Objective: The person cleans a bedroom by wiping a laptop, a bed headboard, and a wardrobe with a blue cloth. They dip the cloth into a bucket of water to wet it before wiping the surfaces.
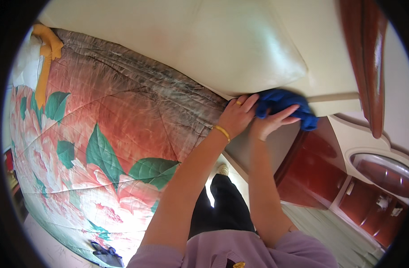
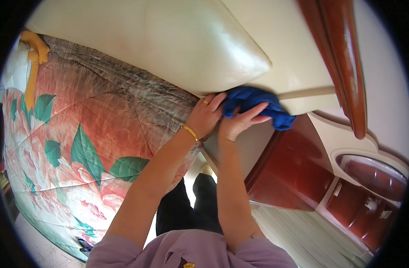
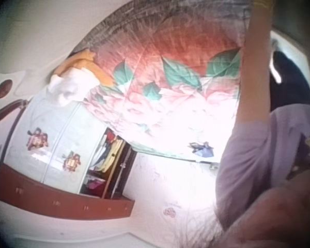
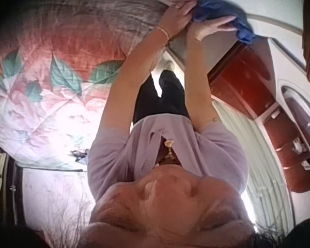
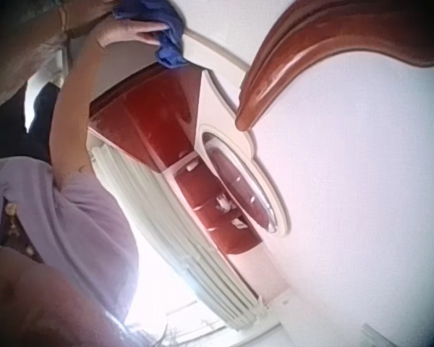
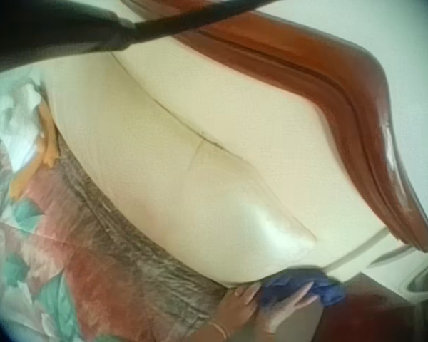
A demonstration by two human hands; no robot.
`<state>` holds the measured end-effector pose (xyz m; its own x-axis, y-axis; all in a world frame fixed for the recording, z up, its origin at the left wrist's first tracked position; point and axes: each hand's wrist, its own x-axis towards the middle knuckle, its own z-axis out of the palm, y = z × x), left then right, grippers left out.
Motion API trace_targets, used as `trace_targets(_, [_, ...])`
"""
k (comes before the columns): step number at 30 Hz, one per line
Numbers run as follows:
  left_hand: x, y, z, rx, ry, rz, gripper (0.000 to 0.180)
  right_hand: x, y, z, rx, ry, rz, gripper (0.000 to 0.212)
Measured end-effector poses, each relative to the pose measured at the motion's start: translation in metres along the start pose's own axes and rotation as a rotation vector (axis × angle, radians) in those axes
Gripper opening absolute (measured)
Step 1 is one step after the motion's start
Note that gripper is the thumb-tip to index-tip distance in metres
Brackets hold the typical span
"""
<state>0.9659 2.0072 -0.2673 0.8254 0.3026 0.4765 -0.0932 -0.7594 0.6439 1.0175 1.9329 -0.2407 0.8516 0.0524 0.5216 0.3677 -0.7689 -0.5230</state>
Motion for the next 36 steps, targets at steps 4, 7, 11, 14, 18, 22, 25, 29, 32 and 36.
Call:
trace_targets(4, [-0.062, -0.042, 0.018, 0.048, -0.206, -0.354, 0.018, -0.066, -0.006, 0.047, -0.034, -0.216, 0.266, 0.078])
trace_targets(7, [-0.090, -0.068, 0.009, 0.123, -0.384, -0.574, 0.022, -0.113, -0.003, 0.088, -0.122, -0.402, 0.450, 0.086])
trace_targets(11, [-0.085, -0.064, -0.019, 0.038, -0.417, -0.689, 0.037, -0.112, 0.015, 0.106, 0.316, -0.469, 0.988, 0.084])
trace_targets(14, [-0.086, -0.054, -0.006, -0.206, -0.321, -0.805, 0.046, -0.098, 0.025, 0.089, 0.734, -0.354, 1.273, 0.074])
trace_targets(18, [-0.076, -0.034, 0.026, -0.278, -0.138, -0.812, 0.048, -0.077, 0.075, 0.090, 0.913, -0.360, 1.612, 0.043])
trace_targets(22, [-0.063, -0.026, 0.023, -0.437, -0.063, -0.826, 0.049, -0.059, 0.065, 0.066, 1.065, -0.516, 1.611, 0.029])
trace_targets(25, [-0.059, -0.011, 0.001, -0.553, 0.107, -0.859, 0.050, -0.047, 0.050, 0.053, 1.147, -0.496, 1.518, 0.032])
trace_targets(29, [-0.059, -0.033, -0.035, -0.387, 0.240, -0.885, 0.051, -0.064, 0.015, 0.088, 1.378, -0.780, 1.588, 0.034])
trace_targets(32, [-0.058, -0.076, -0.093, -0.237, 0.430, -0.874, 0.051, -0.080, -0.073, 0.148, 1.673, -1.105, 1.432, 0.031])
trace_targets(36, [-0.049, -0.144, -0.171, -0.055, 0.674, -0.822, 0.050, -0.096, -0.189, 0.224, 1.753, -1.589, 1.165, 0.035])
